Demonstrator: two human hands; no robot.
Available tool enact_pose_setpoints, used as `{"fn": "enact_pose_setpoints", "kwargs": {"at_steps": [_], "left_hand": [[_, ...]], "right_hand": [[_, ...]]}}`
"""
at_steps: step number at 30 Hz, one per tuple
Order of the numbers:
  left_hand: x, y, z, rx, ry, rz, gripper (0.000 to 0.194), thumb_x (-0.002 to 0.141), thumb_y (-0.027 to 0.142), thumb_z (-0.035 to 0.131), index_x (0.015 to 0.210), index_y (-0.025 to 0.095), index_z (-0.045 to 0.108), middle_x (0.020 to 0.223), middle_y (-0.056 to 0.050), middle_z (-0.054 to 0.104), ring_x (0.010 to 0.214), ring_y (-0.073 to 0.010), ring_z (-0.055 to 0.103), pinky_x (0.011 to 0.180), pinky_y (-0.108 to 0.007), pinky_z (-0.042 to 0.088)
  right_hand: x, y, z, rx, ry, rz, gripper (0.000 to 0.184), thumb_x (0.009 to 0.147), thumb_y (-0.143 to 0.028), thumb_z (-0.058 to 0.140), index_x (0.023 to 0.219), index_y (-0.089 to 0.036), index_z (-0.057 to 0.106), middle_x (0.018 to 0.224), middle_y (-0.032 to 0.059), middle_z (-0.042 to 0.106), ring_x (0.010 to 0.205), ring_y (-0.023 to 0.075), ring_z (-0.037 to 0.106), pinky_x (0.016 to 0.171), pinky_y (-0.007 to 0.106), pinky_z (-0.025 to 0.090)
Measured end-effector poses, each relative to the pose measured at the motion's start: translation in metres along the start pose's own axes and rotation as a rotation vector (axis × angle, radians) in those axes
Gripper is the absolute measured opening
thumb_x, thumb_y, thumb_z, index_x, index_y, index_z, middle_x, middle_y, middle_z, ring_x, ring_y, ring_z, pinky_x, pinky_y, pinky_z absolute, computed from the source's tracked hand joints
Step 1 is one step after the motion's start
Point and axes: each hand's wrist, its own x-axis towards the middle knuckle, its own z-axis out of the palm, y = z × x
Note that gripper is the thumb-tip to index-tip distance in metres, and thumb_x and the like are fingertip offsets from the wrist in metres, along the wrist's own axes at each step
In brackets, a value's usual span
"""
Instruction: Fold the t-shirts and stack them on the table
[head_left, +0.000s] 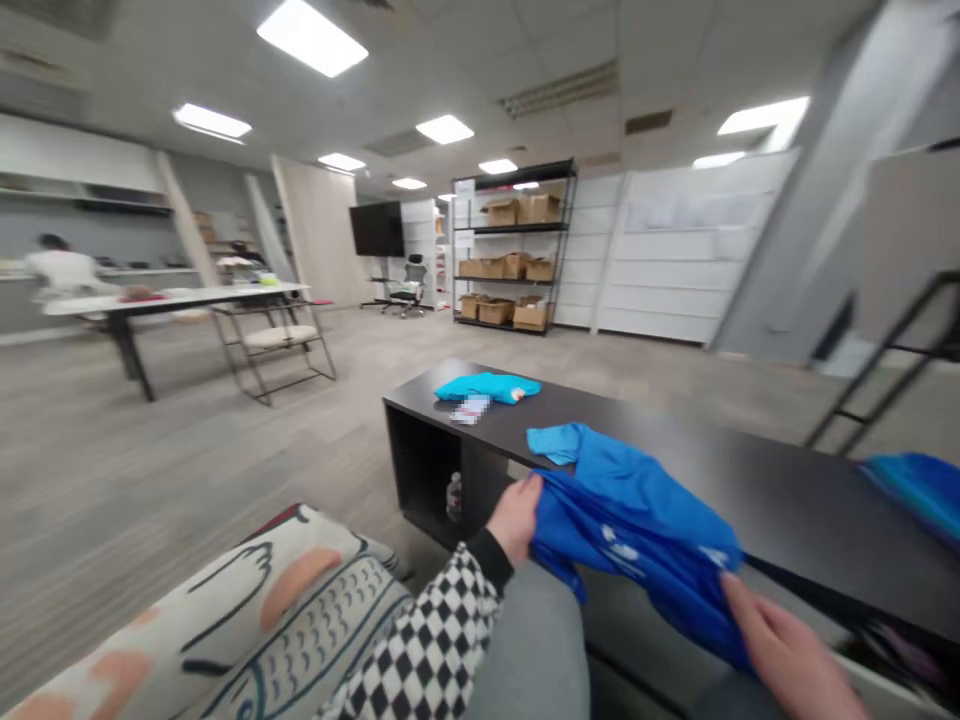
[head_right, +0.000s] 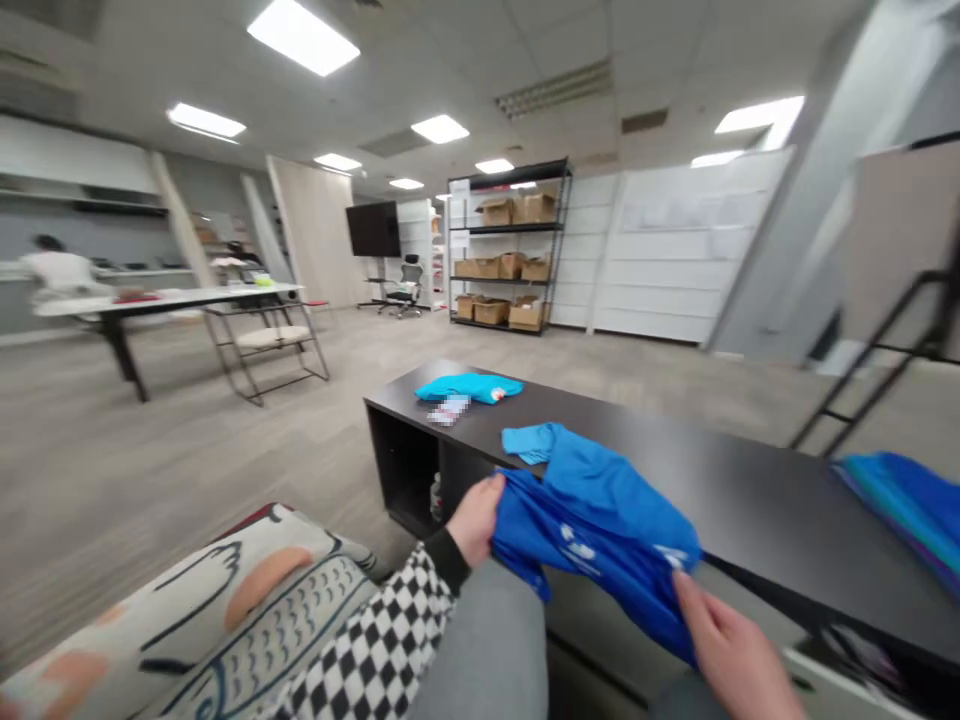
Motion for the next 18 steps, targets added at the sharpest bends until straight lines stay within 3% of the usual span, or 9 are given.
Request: {"fn": "enact_pose_setpoints", "kwargs": {"at_steps": [3, 6, 8, 10, 14, 18], "left_hand": [[-0.003, 0.034, -0.012, 0.116, -0.131, 0.078, 0.074, 0.079, 0.09, 0.077, 0.106, 0.021, 0.076, 0.093, -0.011, 0.079, 0.09, -0.0301, 0.074, 0.088, -0.044, 0.06], [0.013, 0.084, -0.03, 0.547, -0.271, 0.304, 0.062, 0.094, 0.082, 0.067, 0.092, 0.021, 0.077, 0.088, -0.008, 0.079, 0.086, -0.028, 0.072, 0.083, -0.038, 0.057], [0.023, 0.124, -0.036, 0.907, -0.323, 0.502, 0.051, 0.102, 0.07, 0.061, 0.092, 0.023, 0.079, 0.09, -0.007, 0.08, 0.089, -0.0284, 0.072, 0.085, -0.037, 0.053], [0.025, 0.166, -0.032, 1.19, -0.341, 0.643, 0.047, 0.106, 0.062, 0.055, 0.089, 0.025, 0.079, 0.089, -0.007, 0.079, 0.09, -0.0289, 0.072, 0.087, -0.037, 0.052], [0.012, 0.245, -0.006, 1.451, -0.193, 0.885, 0.047, 0.11, 0.055, 0.046, 0.1, 0.022, 0.079, 0.098, -0.008, 0.079, 0.099, -0.0281, 0.073, 0.09, -0.035, 0.05], [-0.014, 0.315, 0.027, 1.507, 0.151, 1.1, 0.072, 0.114, 0.064, 0.031, 0.109, 0.007, 0.075, 0.099, -0.004, 0.071, 0.112, -0.0262, 0.073, 0.104, -0.037, 0.044]], "right_hand": [[-0.015, 0.012, -0.022, -0.076, -0.136, 0.0, 0.058, 0.091, -0.079, 0.057, 0.062, -0.032, 0.075, 0.071, 0.0103, 0.078, 0.074, 0.04, 0.076, 0.067, 0.051, 0.059], [-0.015, 0.01, -0.062, -0.246, -0.233, -0.098, 0.053, 0.087, -0.075, 0.073, 0.065, -0.027, 0.072, 0.067, 0.0049, 0.072, 0.067, 0.0295, 0.067, 0.064, 0.04, 0.051], [-0.008, -0.002, -0.096, -0.347, -0.217, -0.153, 0.047, 0.092, -0.069, 0.072, 0.073, -0.026, 0.076, 0.074, 0.0044, 0.075, 0.07, 0.0265, 0.066, 0.068, 0.037, 0.05], [0.002, -0.021, -0.132, -0.404, -0.104, -0.211, 0.041, 0.096, -0.063, 0.07, 0.08, -0.026, 0.079, 0.08, 0.0057, 0.078, 0.078, 0.0273, 0.069, 0.074, 0.037, 0.051], [0.022, -0.082, -0.195, -0.452, 0.178, -0.271, 0.035, 0.101, -0.055, 0.07, 0.091, -0.024, 0.082, 0.084, 0.0054, 0.08, 0.081, 0.0253, 0.07, 0.078, 0.036, 0.051], [0.03, -0.153, -0.242, -0.503, 0.421, -0.223, 0.042, 0.097, -0.058, 0.085, 0.098, -0.016, 0.084, 0.082, 0.0051, 0.077, 0.076, 0.0201, 0.064, 0.074, 0.034, 0.049]]}}
